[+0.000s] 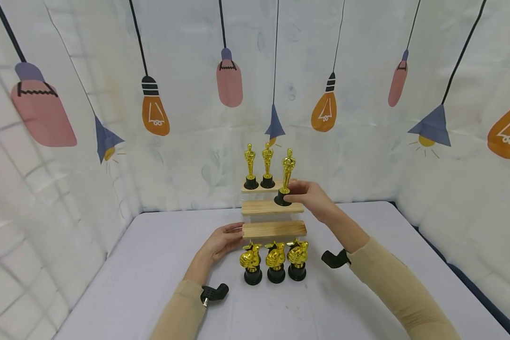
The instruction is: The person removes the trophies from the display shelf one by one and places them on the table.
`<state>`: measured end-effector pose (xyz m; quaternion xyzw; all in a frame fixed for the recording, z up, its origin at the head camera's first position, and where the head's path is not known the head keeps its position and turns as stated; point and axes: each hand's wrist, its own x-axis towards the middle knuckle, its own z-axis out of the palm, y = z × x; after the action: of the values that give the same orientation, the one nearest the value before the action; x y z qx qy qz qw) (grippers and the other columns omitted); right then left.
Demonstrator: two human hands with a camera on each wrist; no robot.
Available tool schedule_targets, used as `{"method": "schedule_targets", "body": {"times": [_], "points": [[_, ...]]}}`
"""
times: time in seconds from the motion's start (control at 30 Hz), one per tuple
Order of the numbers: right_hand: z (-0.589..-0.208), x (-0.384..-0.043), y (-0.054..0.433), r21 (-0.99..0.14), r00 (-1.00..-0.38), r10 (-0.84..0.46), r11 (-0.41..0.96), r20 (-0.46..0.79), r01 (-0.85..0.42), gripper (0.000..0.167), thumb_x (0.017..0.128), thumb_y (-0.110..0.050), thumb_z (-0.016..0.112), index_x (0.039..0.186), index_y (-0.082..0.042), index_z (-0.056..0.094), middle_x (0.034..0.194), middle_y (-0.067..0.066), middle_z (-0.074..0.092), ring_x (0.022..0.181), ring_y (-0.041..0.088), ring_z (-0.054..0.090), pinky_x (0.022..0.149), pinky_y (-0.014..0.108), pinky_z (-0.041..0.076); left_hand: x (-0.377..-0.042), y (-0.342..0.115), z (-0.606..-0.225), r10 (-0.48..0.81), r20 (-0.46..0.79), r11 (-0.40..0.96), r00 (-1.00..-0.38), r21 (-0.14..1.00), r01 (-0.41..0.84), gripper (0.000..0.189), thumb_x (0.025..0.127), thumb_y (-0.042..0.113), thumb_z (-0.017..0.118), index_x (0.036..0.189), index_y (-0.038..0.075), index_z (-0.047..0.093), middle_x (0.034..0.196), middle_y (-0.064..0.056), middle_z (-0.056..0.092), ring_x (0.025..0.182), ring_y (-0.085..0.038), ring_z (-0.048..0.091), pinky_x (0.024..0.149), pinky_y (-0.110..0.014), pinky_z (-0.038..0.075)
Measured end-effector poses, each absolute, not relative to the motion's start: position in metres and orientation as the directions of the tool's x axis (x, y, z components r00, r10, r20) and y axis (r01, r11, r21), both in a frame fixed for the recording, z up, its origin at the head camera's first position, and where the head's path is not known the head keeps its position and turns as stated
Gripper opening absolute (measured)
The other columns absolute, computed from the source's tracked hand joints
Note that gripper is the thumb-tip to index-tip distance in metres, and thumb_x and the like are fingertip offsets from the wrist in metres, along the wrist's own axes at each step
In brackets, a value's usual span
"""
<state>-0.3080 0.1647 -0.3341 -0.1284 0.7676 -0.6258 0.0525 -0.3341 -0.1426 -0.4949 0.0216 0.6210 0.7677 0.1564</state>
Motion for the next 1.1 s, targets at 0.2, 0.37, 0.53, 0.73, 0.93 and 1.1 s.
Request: {"method": "schedule_targets", "body": {"times": [0.2,0.37,0.53,0.73,0.93,1.1], "points": [[-0.336,-0.297,0.163,-0.965,-0.955,-0.287,0.216,0.08,-0.146,0.046,0.096,-0.01,0.072,0.137,0.006,0.057,0.13,0.016,0.061,0.121,0.031,0.055,0.11,0.05,0.041,-0.334,-0.142,-0.495,0.268,-0.164,-0.183,-0.949,0.959,-0.217,0.052,0.098,0.001,0.069,0.146,-0.006,0.05,0.135,-0.023,0.059,0.107,-0.024,0.068,0.087,-0.032,0.058],[-0.34,-0.289,0.162,-0.962,-0.946,-0.313,0.224,0.08,-0.156,0.049,0.096,-0.012,0.073,0.138,0.006,0.056,0.13,0.017,0.062,0.118,0.029,0.058,0.11,0.049,0.042,-0.332,-0.142,-0.494,0.27,-0.17,-0.181,-0.948,0.958,-0.224,0.053,0.097,0.001,0.069,0.146,-0.006,0.049,0.135,-0.024,0.059,0.108,-0.025,0.068,0.087,-0.033,0.058],[-0.343,-0.281,0.163,-0.964,-0.944,-0.32,0.213,0.082,-0.156,0.047,0.096,-0.01,0.073,0.136,0.005,0.057,0.129,0.016,0.063,0.119,0.029,0.058,0.109,0.047,0.043,-0.332,-0.143,-0.494,0.269,-0.173,-0.181,-0.947,0.957,-0.226,0.053,0.097,0.0,0.069,0.146,-0.006,0.05,0.134,-0.023,0.059,0.106,-0.025,0.068,0.087,-0.033,0.058],[-0.346,-0.27,0.162,-0.965,-0.94,-0.332,0.212,0.08,-0.157,0.043,0.094,-0.01,0.075,0.131,0.004,0.06,0.122,0.012,0.066,0.115,0.027,0.06,0.103,0.045,0.048,-0.332,-0.144,-0.493,0.271,-0.157,-0.176,-0.95,0.962,-0.21,0.052,0.098,0.001,0.068,0.146,-0.007,0.049,0.134,-0.023,0.06,0.106,-0.024,0.068,0.088,-0.033,0.058],[-0.355,-0.26,0.16,-0.962,-0.93,-0.358,0.21,0.087,-0.172,0.04,0.093,-0.013,0.077,0.127,0.003,0.063,0.119,0.01,0.067,0.115,0.026,0.06,0.097,0.038,0.05,-0.334,-0.145,-0.494,0.278,-0.156,-0.176,-0.948,0.962,-0.21,0.052,0.098,0.001,0.067,0.146,-0.006,0.049,0.134,-0.022,0.059,0.106,-0.023,0.068,0.089,-0.033,0.058],[-0.361,-0.248,0.158,-0.964,-0.923,-0.378,0.209,0.076,-0.165,0.04,0.094,-0.013,0.077,0.128,0.004,0.062,0.117,0.011,0.066,0.113,0.026,0.06,0.094,0.037,0.052,-0.332,-0.143,-0.494,0.276,-0.164,-0.182,-0.947,0.959,-0.219,0.053,0.097,0.001,0.069,0.146,-0.005,0.05,0.134,-0.023,0.059,0.107,-0.024,0.067,0.088,-0.033,0.058]]}}
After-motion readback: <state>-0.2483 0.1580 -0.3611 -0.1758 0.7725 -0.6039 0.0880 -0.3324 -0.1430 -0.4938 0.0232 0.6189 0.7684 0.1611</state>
